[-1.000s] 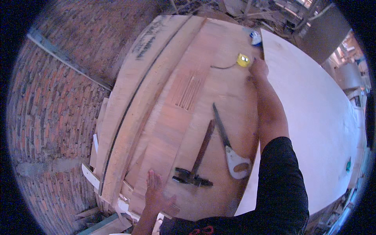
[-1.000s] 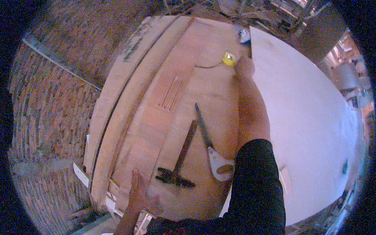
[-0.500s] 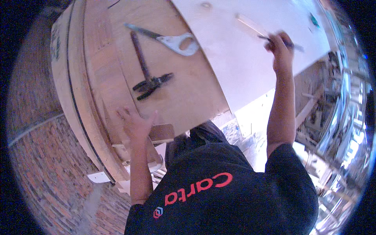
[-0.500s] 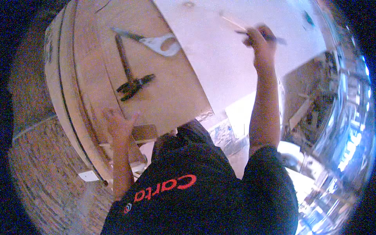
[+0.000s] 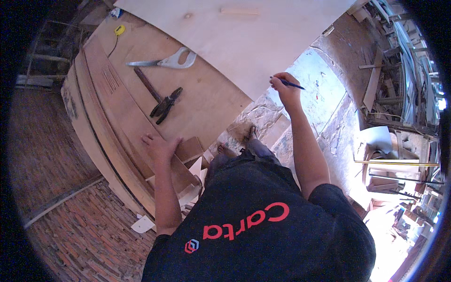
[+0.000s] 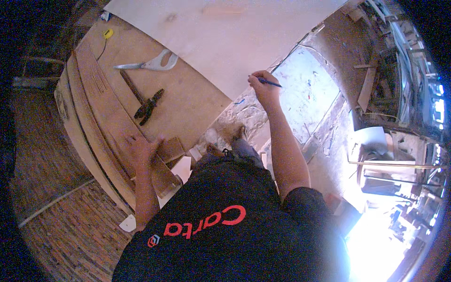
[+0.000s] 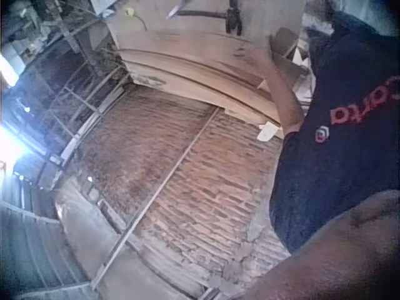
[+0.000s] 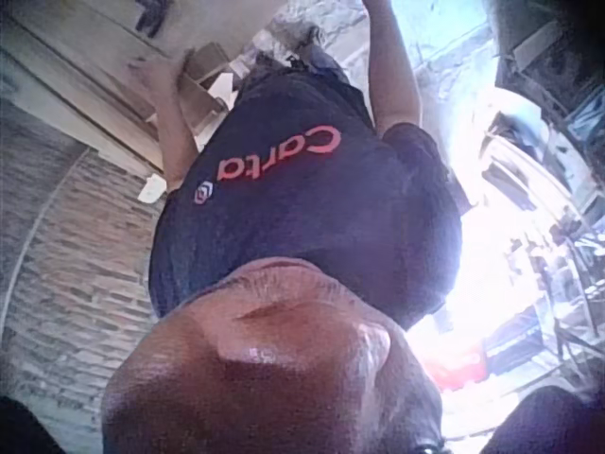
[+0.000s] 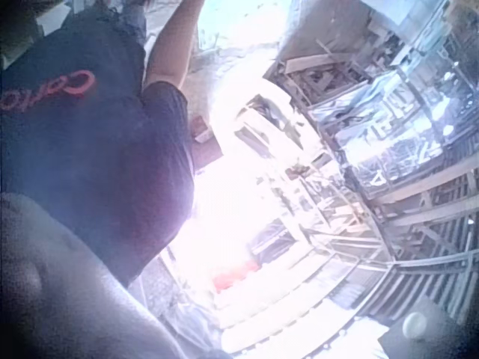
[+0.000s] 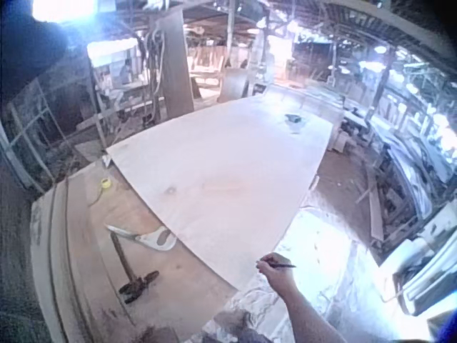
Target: The person assembles a large wooden panel by attaching smaller wooden strips along its edges using a pneumatic nail gun. They position the strips, drive nails, and occasionally mark the panel with a pen.
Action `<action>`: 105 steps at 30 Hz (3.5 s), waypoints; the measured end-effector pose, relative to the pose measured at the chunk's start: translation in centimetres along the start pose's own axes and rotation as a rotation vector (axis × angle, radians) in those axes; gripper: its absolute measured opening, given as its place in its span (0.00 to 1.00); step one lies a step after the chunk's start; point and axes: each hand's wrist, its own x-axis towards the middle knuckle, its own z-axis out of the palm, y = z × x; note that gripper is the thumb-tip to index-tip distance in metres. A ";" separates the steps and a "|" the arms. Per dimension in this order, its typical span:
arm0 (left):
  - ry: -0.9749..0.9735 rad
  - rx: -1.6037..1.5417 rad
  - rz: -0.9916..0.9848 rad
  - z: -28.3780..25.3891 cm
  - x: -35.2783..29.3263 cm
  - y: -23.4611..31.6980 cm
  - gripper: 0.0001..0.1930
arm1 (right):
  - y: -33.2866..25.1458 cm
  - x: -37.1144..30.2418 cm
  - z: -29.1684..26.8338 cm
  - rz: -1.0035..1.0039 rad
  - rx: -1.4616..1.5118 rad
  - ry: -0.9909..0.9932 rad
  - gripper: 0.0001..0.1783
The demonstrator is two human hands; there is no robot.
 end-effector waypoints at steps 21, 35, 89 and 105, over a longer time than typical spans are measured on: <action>-0.024 0.038 -0.016 0.7 0.7 -0.2 0.64 | 0.6 4.5 -3.4 -0.069 -0.159 -0.076 0.29; -0.031 -0.056 -0.025 2.1 1.4 -1.1 0.69 | -1.5 3.8 -3.4 0.356 0.289 0.131 0.20; 0.116 -0.149 -0.024 -2.5 -1.8 2.0 0.41 | 18.5 -6.0 -18.1 0.303 -0.622 0.260 0.13; 0.680 -0.327 0.593 1.6 1.4 35.1 0.14 | 29.7 -12.2 -44.7 0.670 -0.795 0.379 0.13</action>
